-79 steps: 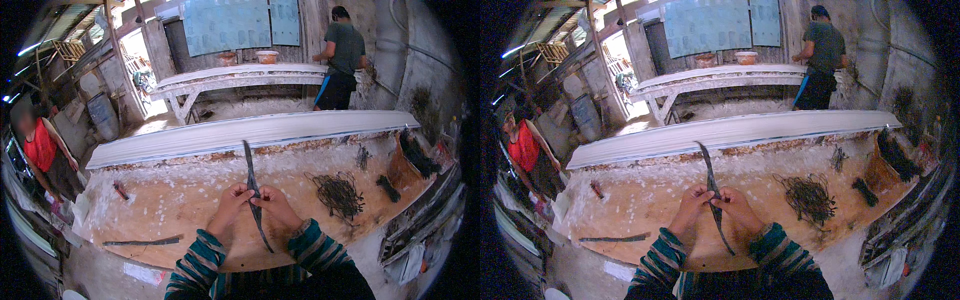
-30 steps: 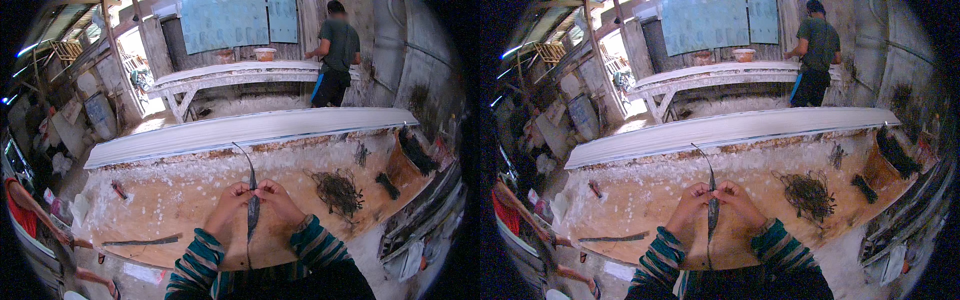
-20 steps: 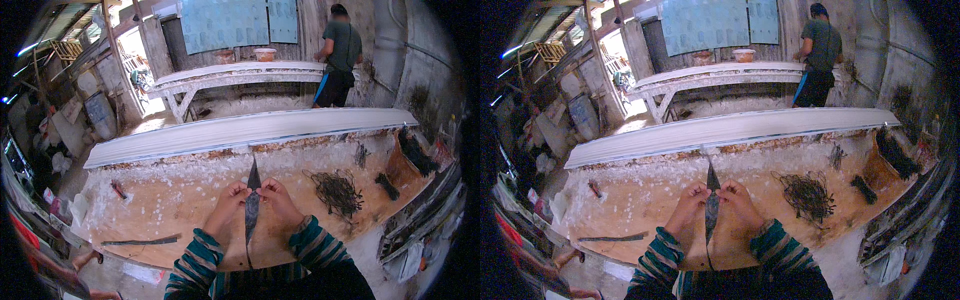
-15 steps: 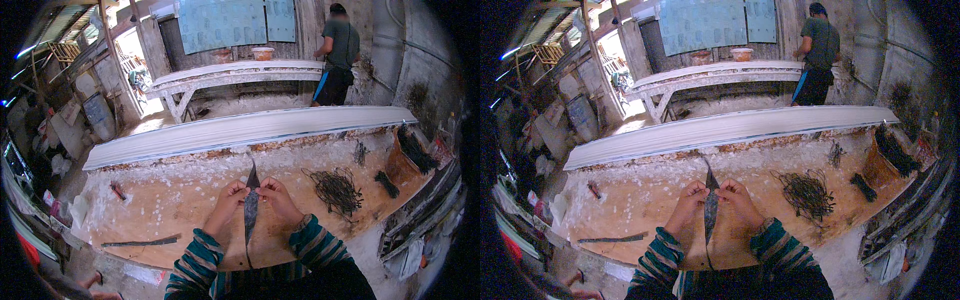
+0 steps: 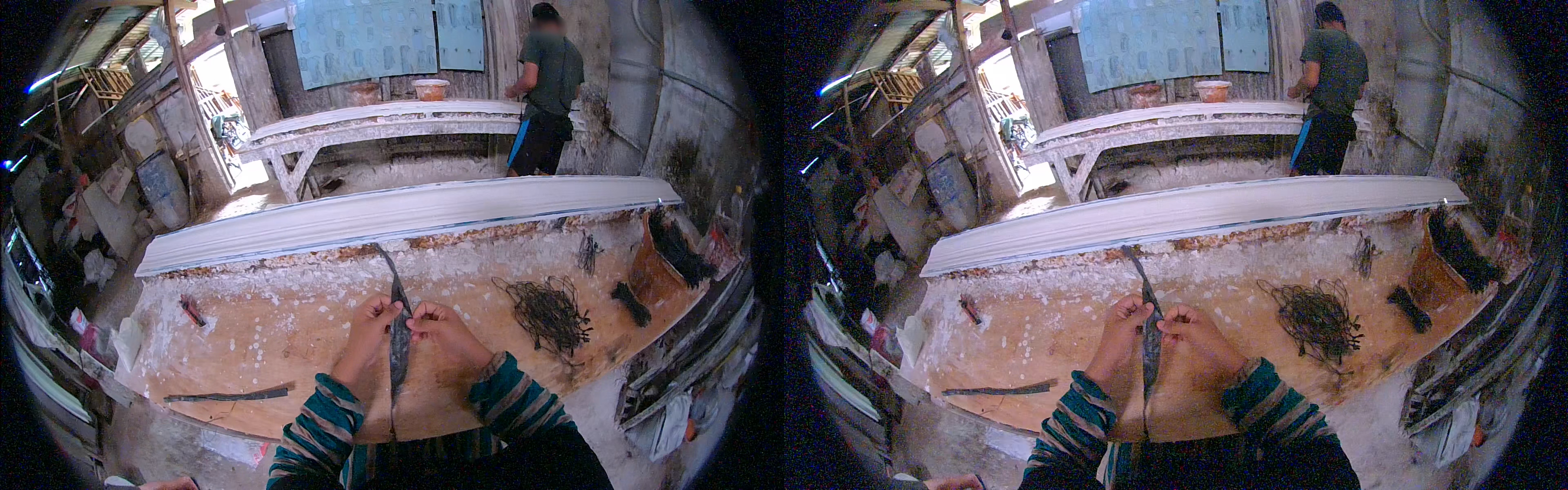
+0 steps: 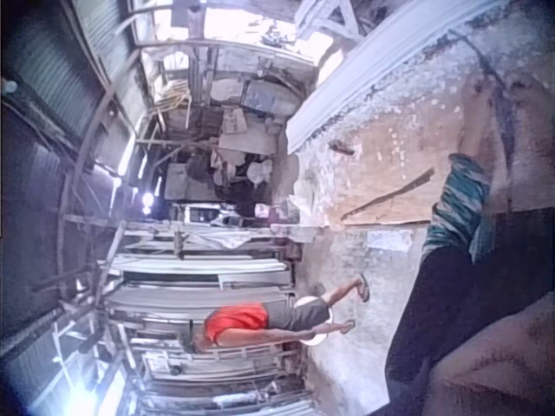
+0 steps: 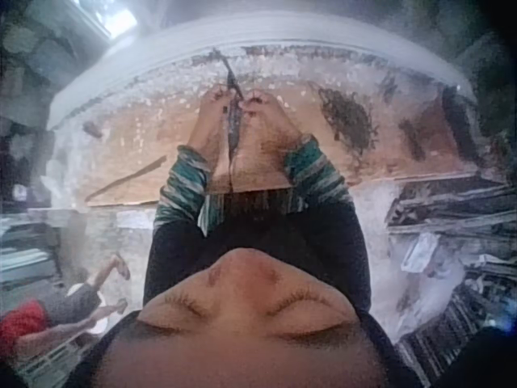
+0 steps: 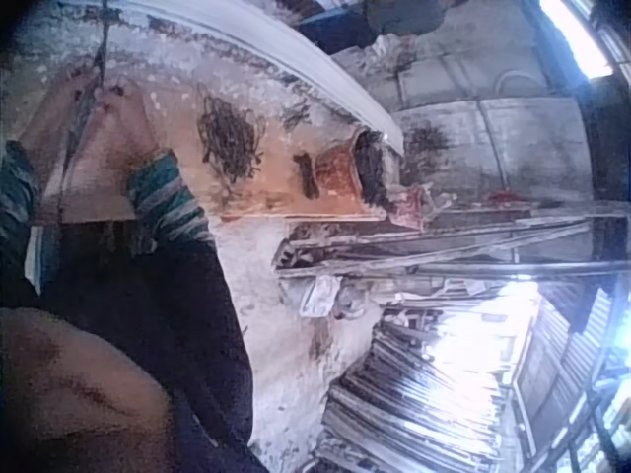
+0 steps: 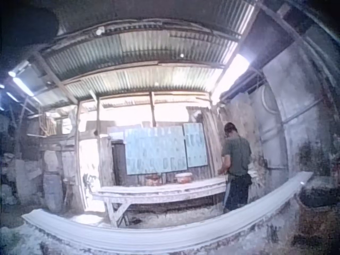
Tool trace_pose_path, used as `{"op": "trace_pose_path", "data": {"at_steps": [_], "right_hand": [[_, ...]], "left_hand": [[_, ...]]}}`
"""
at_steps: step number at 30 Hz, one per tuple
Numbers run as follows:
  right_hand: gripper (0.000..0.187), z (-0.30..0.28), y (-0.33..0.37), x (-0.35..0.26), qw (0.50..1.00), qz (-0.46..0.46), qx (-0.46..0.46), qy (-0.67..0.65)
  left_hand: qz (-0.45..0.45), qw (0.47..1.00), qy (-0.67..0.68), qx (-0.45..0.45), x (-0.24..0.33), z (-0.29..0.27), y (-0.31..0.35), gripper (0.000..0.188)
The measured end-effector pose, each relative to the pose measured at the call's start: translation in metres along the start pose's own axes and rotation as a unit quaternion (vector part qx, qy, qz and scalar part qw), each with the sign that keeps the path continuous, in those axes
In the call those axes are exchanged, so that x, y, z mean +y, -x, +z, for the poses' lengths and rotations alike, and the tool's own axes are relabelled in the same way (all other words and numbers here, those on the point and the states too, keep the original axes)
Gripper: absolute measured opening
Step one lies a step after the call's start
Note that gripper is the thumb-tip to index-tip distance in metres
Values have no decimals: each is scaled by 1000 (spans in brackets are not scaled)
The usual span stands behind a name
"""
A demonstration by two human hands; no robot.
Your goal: The person repeatedly picks up thin dark fibers from a pile on the table and interlaces them by hand, forming a small woven bundle. Another person in the background works on a long white object at a separate table.
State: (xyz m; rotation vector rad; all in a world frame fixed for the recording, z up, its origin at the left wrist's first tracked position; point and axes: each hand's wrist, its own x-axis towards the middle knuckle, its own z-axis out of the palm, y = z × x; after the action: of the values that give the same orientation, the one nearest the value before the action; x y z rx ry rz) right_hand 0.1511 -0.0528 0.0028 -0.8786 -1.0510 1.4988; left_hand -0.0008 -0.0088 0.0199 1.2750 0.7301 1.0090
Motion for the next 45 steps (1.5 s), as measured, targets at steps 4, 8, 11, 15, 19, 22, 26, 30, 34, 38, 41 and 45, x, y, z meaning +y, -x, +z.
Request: {"op": "trace_pose_path", "data": {"at_steps": [4, 8, 11, 15, 19, 22, 26, 30, 34, 38, 41, 45], "right_hand": [[11, -1, -2, 0, 1000, 5, -8, -11], [11, 12, 2, -8, 998, -53, 33, 6], [12, 5, -1, -4, 990, -118, 47, 67], [13, 0, -2, -3, 990, -113, 68, 44], [13, 1, 0, -6, 993, -100, 66, 19], [12, 1, 0, -6, 993, -99, 63, 12], [12, -1, 1, -6, 995, -66, 10, 77], [12, 3, 2, -2, 998, -44, 0, 48], [11, -3, 0, 0, 998, -50, -7, 46], [10, -4, -2, 1, 996, -54, 14, 63], [13, 7, -1, -4, 995, -89, 52, 19], [10, 0, 0, -5, 994, -80, 71, 32]], "left_hand": [[-21, 999, 24, 10, 0, -2, 1, 15], [-4, 1000, 3, -9, -10, -5, -1, 12], [0, 999, -19, -47, -4, 1, 3, 11], [-16, 998, -28, -49, -3, 0, 2, 10], [-34, 998, 11, -61, -6, -1, 1, 10], [-35, 998, 16, -56, -5, -1, 2, 10], [-22, 999, 28, -33, 1, 7, 4, 12], [-8, 999, 32, -25, -8, -1, 0, 13], [-22, 999, 41, -7, -10, 0, 0, 13], [-3, 999, 25, -43, -21, -5, -4, 11], [-27, 997, 15, -66, -13, -2, 0, 9], [-31, 996, -5, -80, -10, -2, 1, 8]]}}
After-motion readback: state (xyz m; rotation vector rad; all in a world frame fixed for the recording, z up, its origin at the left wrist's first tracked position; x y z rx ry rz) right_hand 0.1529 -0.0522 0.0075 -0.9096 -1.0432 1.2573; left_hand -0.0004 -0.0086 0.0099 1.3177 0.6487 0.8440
